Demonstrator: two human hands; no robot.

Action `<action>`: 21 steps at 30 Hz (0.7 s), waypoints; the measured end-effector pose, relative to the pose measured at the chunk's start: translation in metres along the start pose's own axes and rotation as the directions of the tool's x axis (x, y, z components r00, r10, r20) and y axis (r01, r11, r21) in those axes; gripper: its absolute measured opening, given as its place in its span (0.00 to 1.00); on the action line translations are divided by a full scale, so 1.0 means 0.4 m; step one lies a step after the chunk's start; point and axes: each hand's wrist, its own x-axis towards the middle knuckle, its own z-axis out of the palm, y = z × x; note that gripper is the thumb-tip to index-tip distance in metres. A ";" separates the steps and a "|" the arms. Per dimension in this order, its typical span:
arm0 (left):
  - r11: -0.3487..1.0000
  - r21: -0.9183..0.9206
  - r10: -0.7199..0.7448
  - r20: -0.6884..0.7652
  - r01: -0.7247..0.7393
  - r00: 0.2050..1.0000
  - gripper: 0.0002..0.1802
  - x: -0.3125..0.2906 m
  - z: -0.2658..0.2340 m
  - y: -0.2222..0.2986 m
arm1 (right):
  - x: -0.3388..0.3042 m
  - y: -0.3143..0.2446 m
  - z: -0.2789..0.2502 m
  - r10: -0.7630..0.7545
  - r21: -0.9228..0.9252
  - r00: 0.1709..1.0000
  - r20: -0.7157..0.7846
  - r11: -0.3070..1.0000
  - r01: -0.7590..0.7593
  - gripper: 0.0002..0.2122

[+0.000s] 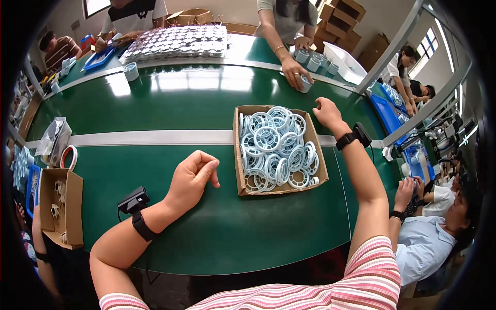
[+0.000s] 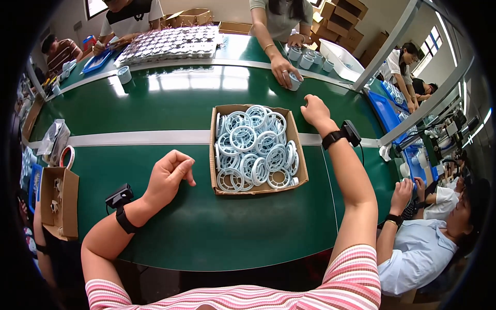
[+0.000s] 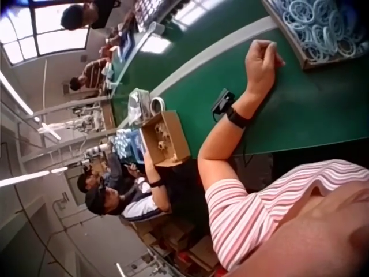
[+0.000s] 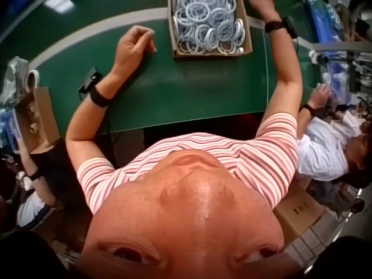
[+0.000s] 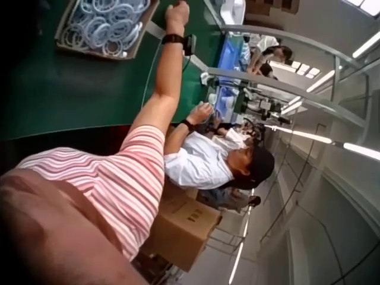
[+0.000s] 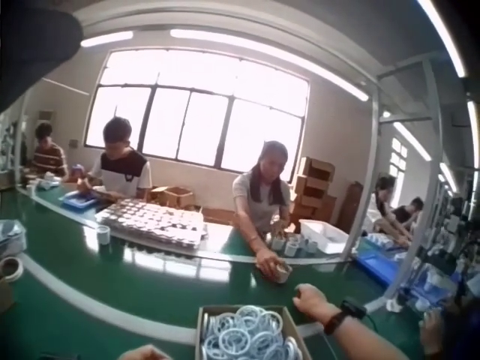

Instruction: The person picks up a motor and a plastic ring, fits the ring onto the motor, and presses them together. After repeating this process for several motors, the person gathers the assembled units and places them into a white container.

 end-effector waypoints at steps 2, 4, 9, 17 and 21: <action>0.999 -0.018 -0.030 -0.003 0.030 1.000 0.06 -0.002 0.002 0.013 | 0.021 0.002 0.015 0.041 -0.061 0.999 0.000 0.997 -0.040 0.17; 0.994 -0.058 -0.092 -0.021 0.091 0.996 0.07 -0.003 0.004 0.025 | 0.048 0.010 0.021 0.066 -0.091 0.998 -0.006 0.994 -0.066 0.18; 0.981 -0.133 -0.147 -0.029 0.142 0.989 0.08 0.003 -0.005 0.019 | 0.181 0.057 0.022 0.189 -0.157 0.982 0.009 0.970 -0.185 0.23; 0.976 -0.078 -0.208 -0.071 0.203 0.975 0.14 0.007 -0.057 0.034 | 0.458 0.176 0.029 0.190 -0.248 0.970 -0.151 0.943 -0.223 0.42; 0.975 -0.026 -0.223 -0.090 0.221 0.971 0.18 0.027 -0.064 0.033 | 0.576 0.201 0.015 0.299 -0.154 0.954 -0.036 0.941 -0.301 0.51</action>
